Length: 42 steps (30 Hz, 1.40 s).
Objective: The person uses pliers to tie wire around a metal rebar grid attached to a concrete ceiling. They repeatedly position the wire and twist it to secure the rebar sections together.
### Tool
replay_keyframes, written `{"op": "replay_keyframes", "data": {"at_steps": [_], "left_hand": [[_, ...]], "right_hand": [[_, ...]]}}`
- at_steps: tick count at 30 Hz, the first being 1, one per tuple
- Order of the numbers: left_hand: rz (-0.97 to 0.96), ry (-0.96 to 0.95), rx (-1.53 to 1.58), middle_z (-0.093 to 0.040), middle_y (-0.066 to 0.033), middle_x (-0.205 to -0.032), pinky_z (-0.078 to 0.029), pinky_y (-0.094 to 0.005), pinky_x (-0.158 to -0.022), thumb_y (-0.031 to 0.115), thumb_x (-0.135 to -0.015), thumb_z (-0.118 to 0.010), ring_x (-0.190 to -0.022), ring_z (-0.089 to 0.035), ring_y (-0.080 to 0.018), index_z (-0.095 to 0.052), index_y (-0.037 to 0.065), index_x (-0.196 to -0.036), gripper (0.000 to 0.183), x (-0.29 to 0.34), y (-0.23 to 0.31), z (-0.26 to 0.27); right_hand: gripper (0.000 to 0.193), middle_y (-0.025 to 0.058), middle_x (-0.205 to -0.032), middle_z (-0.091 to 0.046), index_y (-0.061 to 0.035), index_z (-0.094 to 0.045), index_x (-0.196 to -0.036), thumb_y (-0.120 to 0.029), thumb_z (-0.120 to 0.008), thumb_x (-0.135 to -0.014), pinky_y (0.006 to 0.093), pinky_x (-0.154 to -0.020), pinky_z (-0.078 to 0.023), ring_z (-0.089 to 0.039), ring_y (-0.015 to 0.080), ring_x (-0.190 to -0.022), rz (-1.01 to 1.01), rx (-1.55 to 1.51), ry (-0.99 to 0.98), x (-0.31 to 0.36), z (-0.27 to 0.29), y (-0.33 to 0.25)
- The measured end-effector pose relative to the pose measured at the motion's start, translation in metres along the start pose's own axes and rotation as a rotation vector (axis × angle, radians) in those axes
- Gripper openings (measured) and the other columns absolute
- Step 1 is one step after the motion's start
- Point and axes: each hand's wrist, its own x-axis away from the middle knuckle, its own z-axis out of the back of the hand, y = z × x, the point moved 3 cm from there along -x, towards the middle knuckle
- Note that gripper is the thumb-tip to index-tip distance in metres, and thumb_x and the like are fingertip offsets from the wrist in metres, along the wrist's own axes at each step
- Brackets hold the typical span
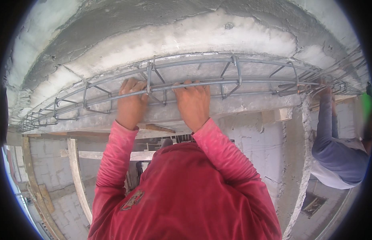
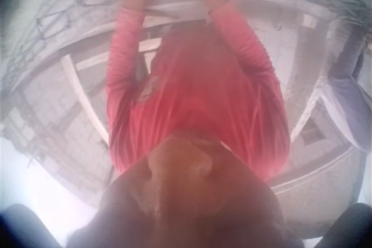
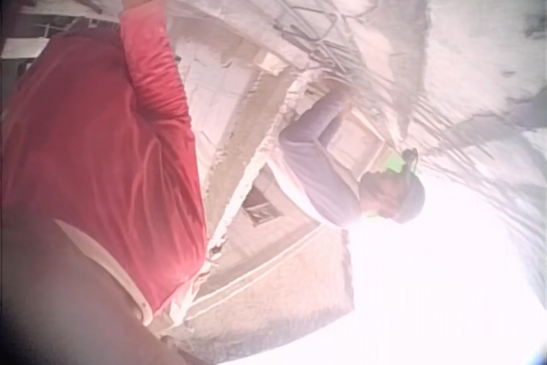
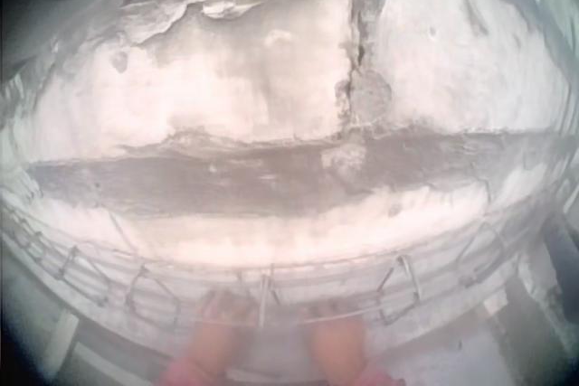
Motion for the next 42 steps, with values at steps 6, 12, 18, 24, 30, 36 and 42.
{"op": "replay_keyframes", "data": {"at_steps": [6,12,18,24,30,36,42], "left_hand": [[-0.028,-0.078,0.018,-0.066,-0.0107,-0.097,-0.054,-0.0465,-0.082,0.008,-0.087,-0.074,-0.095,-0.063,-0.0343,-0.073,0.007,-0.095,0.008,-0.006,-0.003,0.004],[0.024,-0.051,0.036,-0.063,-0.0165,-0.105,-0.052,-0.0529,-0.087,-0.001,-0.077,-0.071,-0.102,-0.061,-0.0426,-0.068,0.007,-0.105,0.029,0.000,0.003,0.002],[-0.060,0.075,0.086,-0.066,-0.0131,-0.103,-0.051,-0.0511,-0.082,0.005,-0.088,-0.072,-0.096,-0.063,-0.0392,-0.065,0.008,-0.106,0.019,0.006,0.007,-0.003],[0.012,-0.139,0.381,-0.071,-0.0194,-0.115,-0.057,-0.0484,-0.085,0.006,-0.096,-0.065,-0.102,-0.070,-0.0429,-0.067,0.005,-0.117,0.021,0.003,0.007,-0.017],[-0.053,-0.203,0.432,-0.074,-0.0173,-0.121,-0.059,-0.0455,-0.086,0.009,-0.098,-0.072,-0.104,-0.074,-0.0397,-0.072,0.008,-0.122,0.024,0.003,-0.006,-0.015],[-0.172,-0.270,0.564,-0.074,-0.0155,-0.122,-0.060,-0.0436,-0.091,0.005,-0.094,-0.074,-0.109,-0.073,-0.0370,-0.076,0.008,-0.120,0.027,-0.008,-0.003,-0.008],[-0.173,-0.295,0.618,-0.070,-0.0149,-0.121,-0.060,-0.0425,-0.093,-0.005,-0.087,-0.071,-0.108,-0.072,-0.0367,-0.074,0.005,-0.117,0.031,-0.011,-0.010,-0.011]], "right_hand": [[0.015,0.0085,-0.089,-0.069,-0.0142,-0.079,-0.101,-0.024,-0.068,-0.096,0.0487,-0.079,-0.047,-0.066,0.0323,-0.087,0.036,-0.009,0.035,-0.002,-0.003,0.003],[0.017,0.0100,-0.095,-0.074,-0.0110,-0.081,-0.098,-0.022,-0.069,-0.094,0.0501,-0.085,-0.047,-0.069,0.0330,-0.094,-0.008,-0.005,-0.035,-0.003,-0.001,-0.002],[0.016,0.0116,-0.094,-0.072,-0.0092,-0.076,-0.102,-0.022,-0.070,-0.094,0.0503,-0.083,-0.048,-0.067,0.0349,-0.091,0.034,-0.060,0.078,-0.001,-0.007,0.001],[0.014,0.0134,-0.094,-0.071,-0.0077,-0.074,-0.101,-0.019,-0.070,-0.093,0.0502,-0.087,-0.047,-0.066,0.0362,-0.093,-0.026,-0.083,-0.029,-0.004,-0.008,-0.007],[0.014,0.0155,-0.095,-0.072,-0.0044,-0.073,-0.096,-0.018,-0.069,-0.094,0.0505,-0.088,-0.047,-0.068,0.0379,-0.094,-0.052,-0.152,-0.013,-0.004,-0.001,-0.015],[0.013,0.0126,-0.102,-0.070,-0.0051,-0.074,-0.099,-0.015,-0.073,-0.090,0.0498,-0.087,-0.045,-0.065,0.0363,-0.098,-0.060,-0.131,-0.005,0.003,0.003,-0.020],[0.011,0.0092,-0.102,-0.065,-0.0082,-0.075,-0.096,-0.010,-0.074,-0.085,0.0459,-0.083,-0.045,-0.064,0.0299,-0.092,0.042,-0.029,0.077,0.011,0.006,-0.024]]}}
